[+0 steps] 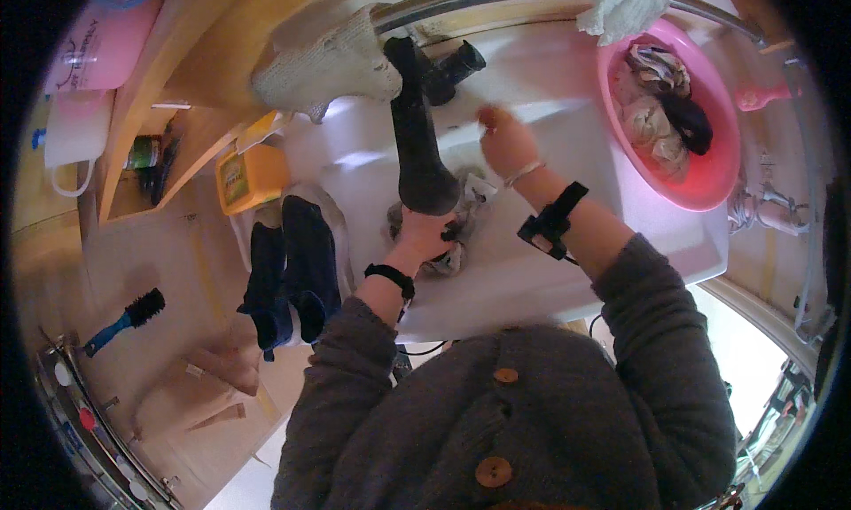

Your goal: The person mops the bathroom floor, then uses a squeegee to push water toward the drain. They rinse a cloth under the sink faucet and wring it out. The person handles a mop, squeegee, buckets, and a cloth during the cleaning process.

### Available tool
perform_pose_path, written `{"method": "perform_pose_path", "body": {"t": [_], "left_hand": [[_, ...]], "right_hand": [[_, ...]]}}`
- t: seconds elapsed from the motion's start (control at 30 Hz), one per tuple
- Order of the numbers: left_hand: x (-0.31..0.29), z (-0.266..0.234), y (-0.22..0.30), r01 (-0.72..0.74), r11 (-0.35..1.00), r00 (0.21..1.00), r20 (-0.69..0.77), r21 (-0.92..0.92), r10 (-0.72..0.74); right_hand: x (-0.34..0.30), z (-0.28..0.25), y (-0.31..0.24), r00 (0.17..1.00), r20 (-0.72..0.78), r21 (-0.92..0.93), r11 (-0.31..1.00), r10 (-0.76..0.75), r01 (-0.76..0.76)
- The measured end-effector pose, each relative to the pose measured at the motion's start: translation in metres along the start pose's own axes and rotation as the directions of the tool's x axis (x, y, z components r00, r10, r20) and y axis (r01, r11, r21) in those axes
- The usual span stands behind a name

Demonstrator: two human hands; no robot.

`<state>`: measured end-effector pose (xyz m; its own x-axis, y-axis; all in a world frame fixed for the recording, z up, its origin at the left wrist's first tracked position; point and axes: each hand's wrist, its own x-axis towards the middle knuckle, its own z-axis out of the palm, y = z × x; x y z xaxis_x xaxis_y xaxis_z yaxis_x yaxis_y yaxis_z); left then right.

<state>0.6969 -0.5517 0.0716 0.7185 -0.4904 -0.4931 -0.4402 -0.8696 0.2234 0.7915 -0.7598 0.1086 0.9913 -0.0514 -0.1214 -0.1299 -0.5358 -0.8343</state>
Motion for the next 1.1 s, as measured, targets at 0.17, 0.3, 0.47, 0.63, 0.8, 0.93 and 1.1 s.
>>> {"method": "perform_pose_path", "body": {"t": [0.17, 0.3, 0.47, 0.63, 0.8, 0.93, 1.1], "left_hand": [[-0.019, -0.014, -0.004, -0.142, 0.990, 0.981, 0.136, -0.005, 0.141], [-0.031, -0.024, -0.004, 0.073, 0.995, 0.996, 0.037, 0.072, -0.076], [-0.032, -0.018, 0.004, 0.476, 0.878, 0.860, 0.184, 0.042, -0.475], [-0.014, 0.002, 0.005, 0.457, 0.886, 0.861, 0.212, 0.073, -0.462], [-0.008, 0.001, 0.006, 0.472, 0.880, 0.853, 0.230, 0.048, -0.469], [-0.014, -0.002, 0.009, 0.479, 0.874, 0.860, 0.158, 0.074, -0.485], [-0.010, 0.012, 0.004, 0.467, 0.882, 0.884, 0.060, -0.061, -0.464]], "right_hand": [[-0.035, 0.046, 0.025, 0.714, 0.700, -0.554, 0.653, 0.029, 0.516], [-0.053, 0.057, 0.024, 0.768, 0.619, -0.618, 0.706, 0.166, 0.346], [-0.060, 0.079, 0.046, 0.821, 0.550, -0.562, 0.796, 0.156, 0.225], [-0.067, 0.098, 0.071, 0.774, 0.622, -0.596, 0.713, 0.119, 0.369], [-0.067, 0.093, 0.069, 0.768, 0.605, -0.596, 0.759, 0.209, 0.262], [-0.052, 0.094, 0.079, 0.671, 0.671, -0.603, 0.759, 0.315, 0.246], [-0.054, 0.121, 0.100, 0.747, 0.660, -0.461, 0.830, 0.082, 0.315]]}}
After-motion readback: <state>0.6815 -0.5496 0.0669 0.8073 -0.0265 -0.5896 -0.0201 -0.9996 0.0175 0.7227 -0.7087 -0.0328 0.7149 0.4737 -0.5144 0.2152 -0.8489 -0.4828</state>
